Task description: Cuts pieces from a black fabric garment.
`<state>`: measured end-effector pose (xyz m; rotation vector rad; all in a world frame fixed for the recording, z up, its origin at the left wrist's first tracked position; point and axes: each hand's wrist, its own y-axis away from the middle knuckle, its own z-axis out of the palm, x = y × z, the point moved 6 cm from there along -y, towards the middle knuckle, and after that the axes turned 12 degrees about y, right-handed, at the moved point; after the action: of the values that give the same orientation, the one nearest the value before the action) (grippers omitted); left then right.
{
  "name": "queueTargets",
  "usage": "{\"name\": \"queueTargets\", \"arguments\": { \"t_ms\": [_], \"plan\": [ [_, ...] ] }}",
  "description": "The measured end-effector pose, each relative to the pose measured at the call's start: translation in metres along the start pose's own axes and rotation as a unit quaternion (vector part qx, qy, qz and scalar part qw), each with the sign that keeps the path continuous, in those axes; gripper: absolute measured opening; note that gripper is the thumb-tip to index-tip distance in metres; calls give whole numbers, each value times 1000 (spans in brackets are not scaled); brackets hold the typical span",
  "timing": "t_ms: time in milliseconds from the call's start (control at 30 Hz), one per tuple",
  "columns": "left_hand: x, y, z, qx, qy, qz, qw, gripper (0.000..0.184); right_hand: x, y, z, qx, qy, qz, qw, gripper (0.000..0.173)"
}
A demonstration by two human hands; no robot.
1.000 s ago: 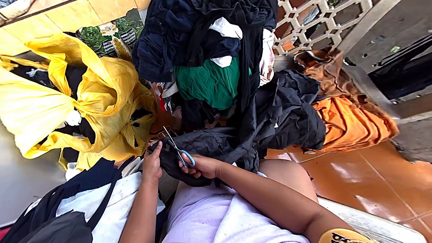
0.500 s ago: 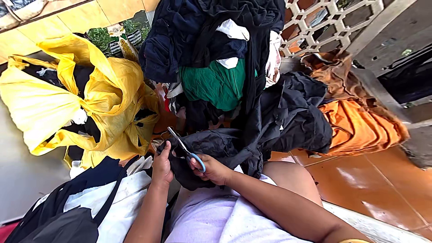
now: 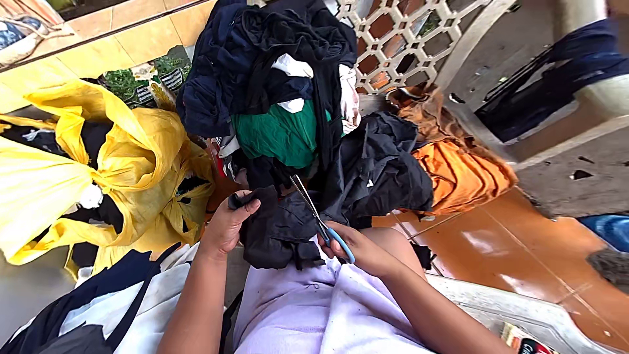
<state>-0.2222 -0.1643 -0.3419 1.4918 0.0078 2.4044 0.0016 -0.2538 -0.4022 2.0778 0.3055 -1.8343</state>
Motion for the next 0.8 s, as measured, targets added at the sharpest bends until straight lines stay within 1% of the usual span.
{"name": "queueTargets", "arguments": {
  "t_ms": [100,200,300,433,533,633,800],
  "plan": [
    [13,-9,31,-61,-66,-23,996,13,-9,31,-17,17,42,-13,999,48],
    [22,-12,68,-117,-136,-47,983,15,-21,57,-28,29,88,-52,994,49],
    [22,-12,107,-186,-199,-84,958,15,-28,78,-35,36,97,-68,992,53],
    [10,-13,144,-253,-274,-140,917,10,-36,97,-44,72,104,-76,989,53],
    [1,-13,160,-275,-297,-179,897,7,-33,107,-50,87,108,-75,987,54],
    [-5,-13,170,-294,-304,-196,885,7,-31,114,-53,89,112,-71,987,54],
    [-12,-12,179,-300,-305,-216,877,7,-30,121,-55,91,125,-57,986,56]
  ]
}}
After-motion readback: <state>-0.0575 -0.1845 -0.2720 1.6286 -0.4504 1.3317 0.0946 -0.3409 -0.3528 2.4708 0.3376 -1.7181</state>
